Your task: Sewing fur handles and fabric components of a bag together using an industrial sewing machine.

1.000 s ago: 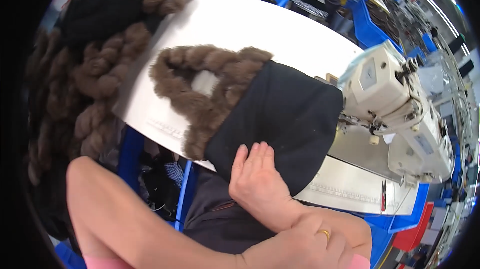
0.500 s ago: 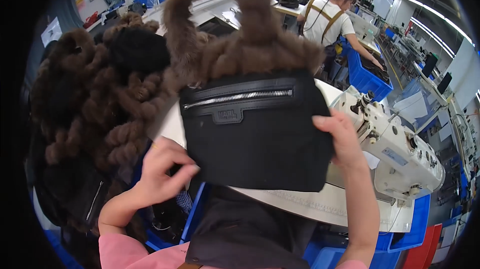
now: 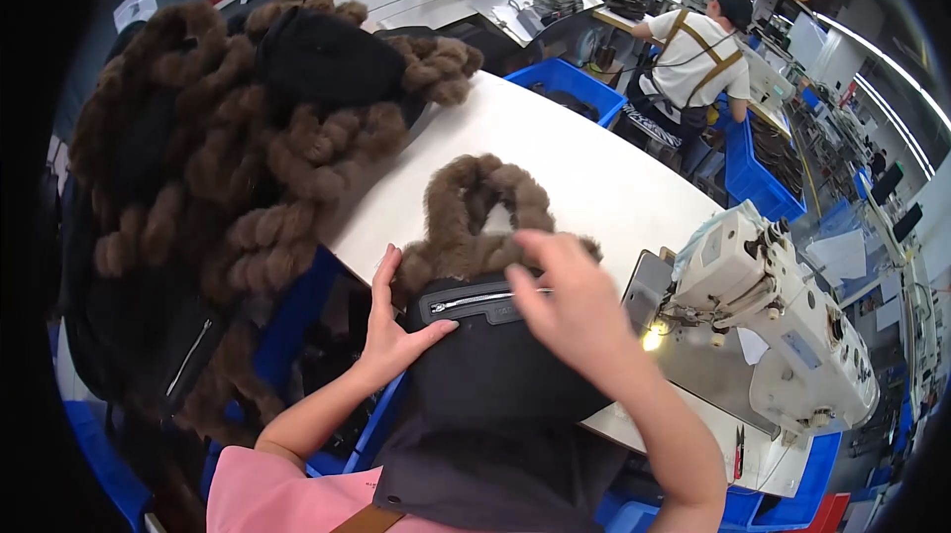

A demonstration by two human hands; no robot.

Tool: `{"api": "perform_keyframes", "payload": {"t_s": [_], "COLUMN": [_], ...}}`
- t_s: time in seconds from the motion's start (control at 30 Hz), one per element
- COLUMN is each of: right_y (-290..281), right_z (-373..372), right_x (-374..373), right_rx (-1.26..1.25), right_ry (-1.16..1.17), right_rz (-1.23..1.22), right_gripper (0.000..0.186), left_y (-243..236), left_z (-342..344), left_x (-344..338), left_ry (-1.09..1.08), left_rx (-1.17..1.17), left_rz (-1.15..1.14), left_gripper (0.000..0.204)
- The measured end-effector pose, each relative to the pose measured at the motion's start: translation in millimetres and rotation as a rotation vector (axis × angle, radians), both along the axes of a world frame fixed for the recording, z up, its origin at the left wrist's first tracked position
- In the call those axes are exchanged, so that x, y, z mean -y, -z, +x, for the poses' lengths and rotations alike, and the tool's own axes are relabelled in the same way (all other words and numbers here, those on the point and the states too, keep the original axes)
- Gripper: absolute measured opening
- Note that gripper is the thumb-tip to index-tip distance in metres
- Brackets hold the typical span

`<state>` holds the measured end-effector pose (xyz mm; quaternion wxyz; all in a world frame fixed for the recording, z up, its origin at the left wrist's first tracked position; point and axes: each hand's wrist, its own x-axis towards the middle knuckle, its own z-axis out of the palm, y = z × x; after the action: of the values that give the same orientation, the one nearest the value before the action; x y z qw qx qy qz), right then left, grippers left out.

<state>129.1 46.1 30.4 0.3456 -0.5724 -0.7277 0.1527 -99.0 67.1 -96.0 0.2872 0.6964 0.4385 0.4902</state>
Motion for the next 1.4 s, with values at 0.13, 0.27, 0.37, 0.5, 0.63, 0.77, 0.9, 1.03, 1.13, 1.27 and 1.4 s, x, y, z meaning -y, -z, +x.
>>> {"api": "perform_keyframes", "payload": {"t_s": [0.13, 0.27, 0.37, 0.5, 0.63, 0.77, 0.9, 1.03, 1.13, 1.27, 1.4], "right_y": [67, 75, 68, 55, 54, 54, 58, 65, 52, 53, 49], "right_z": [-23, -13, -12, -28, -48, -45, -45, -43, -29, -5, 44], "right_x": [2, 0, -1, 4, 11, 0, 2, 5, 8, 7, -6], "right_rx": [0.339, 0.287, 0.208, 0.18, 0.249, 0.176, 0.188, 0.226, 0.281, 0.365, 0.538], "right_ry": [-0.088, -0.104, -0.155, -0.228, -0.147, -0.157, -0.16, -0.1, -0.078, 0.019, 0.187], "right_rz": [0.219, 0.332, 0.311, 0.307, 0.214, 0.045, -0.112, -0.066, -0.131, -0.035, 0.039], "right_gripper": [0.031, 0.024, 0.022, 0.019, 0.026, 0.023, 0.02, 0.019, 0.021, 0.022, 0.027], "left_y": [30, 36, 38, 10, 7, 9, 20, -3, 10, 15, 21], "left_z": [6, -2, -15, 5, 8, 17, 6, 0, 3, 3, 0], "left_x": [16, 55, 58, 60, 56, 63, 42, 27, 49, 63, 71], "left_ry": [-0.065, -0.069, 0.21, 0.281, 0.338, 0.264, 0.232, 0.244, 0.219, 0.196, 0.181], "left_rx": [0.181, 0.342, 0.473, 0.587, 0.576, 0.71, 0.616, 0.149, 0.225, 0.27, 0.255], "left_rz": [-0.001, -0.126, -0.771, -0.864, -0.788, -0.769, -0.987, -0.896, -0.564, -0.534, -0.49], "left_gripper": [0.073, 0.059, 0.049, 0.054, 0.053, 0.048, 0.051, 0.056, 0.052, 0.05, 0.049]}}
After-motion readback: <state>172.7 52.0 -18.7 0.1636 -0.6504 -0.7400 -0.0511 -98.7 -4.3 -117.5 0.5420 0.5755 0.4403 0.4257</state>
